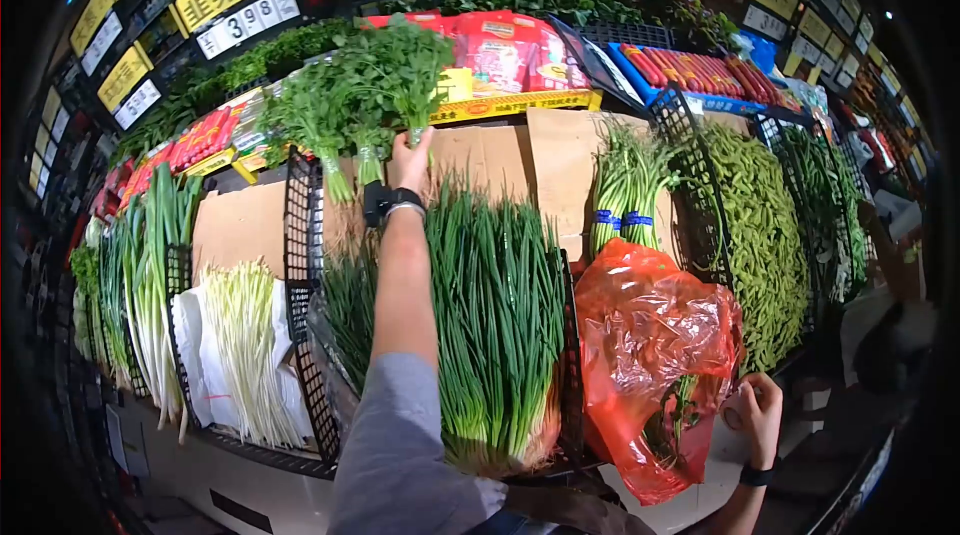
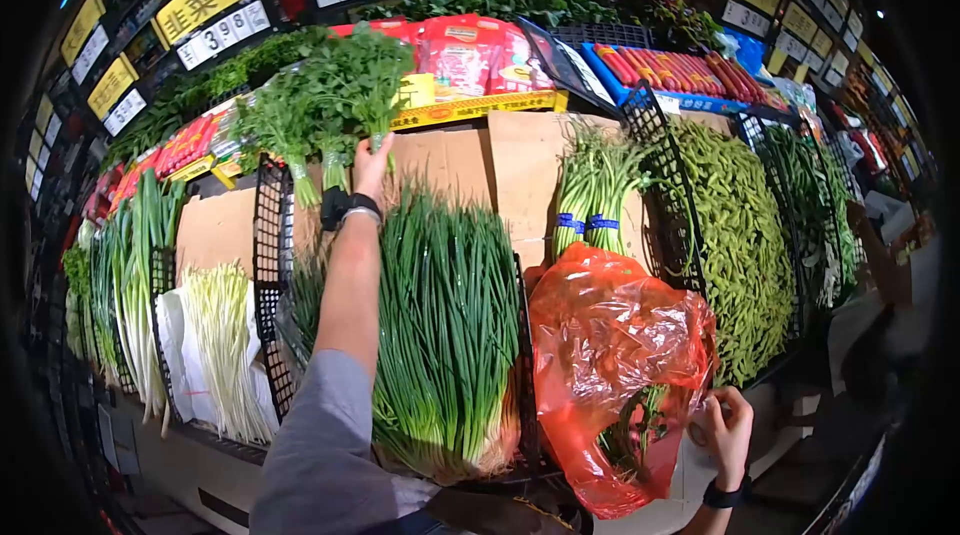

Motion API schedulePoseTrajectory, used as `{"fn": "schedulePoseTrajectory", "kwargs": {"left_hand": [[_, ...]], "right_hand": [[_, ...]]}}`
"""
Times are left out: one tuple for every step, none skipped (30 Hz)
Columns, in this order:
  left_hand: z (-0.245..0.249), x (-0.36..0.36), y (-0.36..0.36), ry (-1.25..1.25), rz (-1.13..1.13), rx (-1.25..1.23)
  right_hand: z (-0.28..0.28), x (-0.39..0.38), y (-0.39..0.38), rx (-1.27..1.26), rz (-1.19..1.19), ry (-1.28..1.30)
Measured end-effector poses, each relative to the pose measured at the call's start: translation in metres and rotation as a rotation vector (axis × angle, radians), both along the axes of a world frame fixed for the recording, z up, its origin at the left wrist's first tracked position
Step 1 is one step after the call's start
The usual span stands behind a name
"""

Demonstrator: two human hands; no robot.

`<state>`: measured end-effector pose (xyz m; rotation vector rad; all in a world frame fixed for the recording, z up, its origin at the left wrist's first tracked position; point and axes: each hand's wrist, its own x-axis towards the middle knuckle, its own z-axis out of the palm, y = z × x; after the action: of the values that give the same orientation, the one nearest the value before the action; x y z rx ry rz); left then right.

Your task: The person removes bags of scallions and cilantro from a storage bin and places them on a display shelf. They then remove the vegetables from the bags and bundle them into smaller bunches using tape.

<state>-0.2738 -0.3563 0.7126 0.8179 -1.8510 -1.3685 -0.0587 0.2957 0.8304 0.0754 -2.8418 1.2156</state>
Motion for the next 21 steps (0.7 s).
{"fn": "schedulePoseTrajectory", "kwargs": {"left_hand": [[0.005,0.007,0.001,-0.061,0.0,-0.046],[0.005,0.006,-0.004,0.004,-0.071,-0.03],[0.008,0.013,-0.011,0.032,-0.165,-0.057],[-0.019,0.006,-0.051,-0.014,-0.204,-0.16],[0.035,0.046,-0.014,-0.29,-0.122,-0.348],[0.038,0.06,-0.016,-0.189,-0.167,-0.349],[0.04,0.078,-0.012,-0.174,-0.086,-0.496],[0.057,0.097,0.006,-0.063,-0.141,-0.511],[0.083,0.122,0.046,-0.01,-0.226,-0.238],[0.092,0.129,0.049,-0.003,-0.391,-0.368],[0.109,0.139,0.078,0.034,-0.598,-0.26],[0.122,0.145,0.112,0.049,-0.754,-0.268],[0.142,0.153,0.164,0.031,-0.832,-0.349],[0.149,0.153,0.207,0.01,-0.917,-0.394],[0.15,0.153,0.251,0.074,-1.021,-0.53],[0.154,0.156,0.3,0.087,-1.138,-0.614],[0.145,0.152,0.34,0.068,-1.225,-0.853],[0.142,0.165,0.383,0.127,-1.333,-0.934],[0.114,0.165,0.416,0.21,-1.262,-1.073],[0.079,0.161,0.439,0.293,-1.184,-1.205],[0.065,0.157,0.45,0.295,-1.159,-1.292]], "right_hand": [[0.006,0.005,0.003,-0.037,-0.015,-0.018],[0.01,0.012,0.006,-0.076,-0.033,-0.045],[0.016,0.019,0.009,-0.141,-0.065,-0.104],[0.011,0.026,0.02,-0.172,-0.032,-0.101],[0.002,0.035,0.034,-0.207,-0.108,-0.176],[-0.006,0.046,0.043,-0.204,-0.147,-0.238],[-0.009,0.057,0.051,-0.159,-0.243,-0.443],[-0.015,0.07,0.058,-0.118,-0.183,-0.503],[-0.032,0.082,0.066,-0.059,-0.132,-0.558],[-0.047,0.093,0.072,-0.008,-0.068,-0.604],[-0.051,0.102,0.063,-0.117,-0.068,-0.634],[-0.054,0.107,0.047,-0.231,-0.05,-0.652],[-0.057,0.112,0.036,-0.334,-0.066,-0.622],[-0.062,0.115,0.026,-0.436,-0.07,-0.588],[-0.069,0.118,0.016,-0.41,-0.054,-0.511],[-0.075,0.121,0.006,-0.385,-0.039,-0.437],[-0.073,0.121,0.0,-0.222,-0.002,-0.393],[-0.069,0.122,-0.005,-0.057,0.038,-0.345],[-0.061,0.125,-0.01,0.091,-0.019,-0.312],[-0.06,0.128,-0.005,0.082,-0.021,-0.309],[-0.059,0.13,0.003,0.097,-0.019,-0.257]]}}
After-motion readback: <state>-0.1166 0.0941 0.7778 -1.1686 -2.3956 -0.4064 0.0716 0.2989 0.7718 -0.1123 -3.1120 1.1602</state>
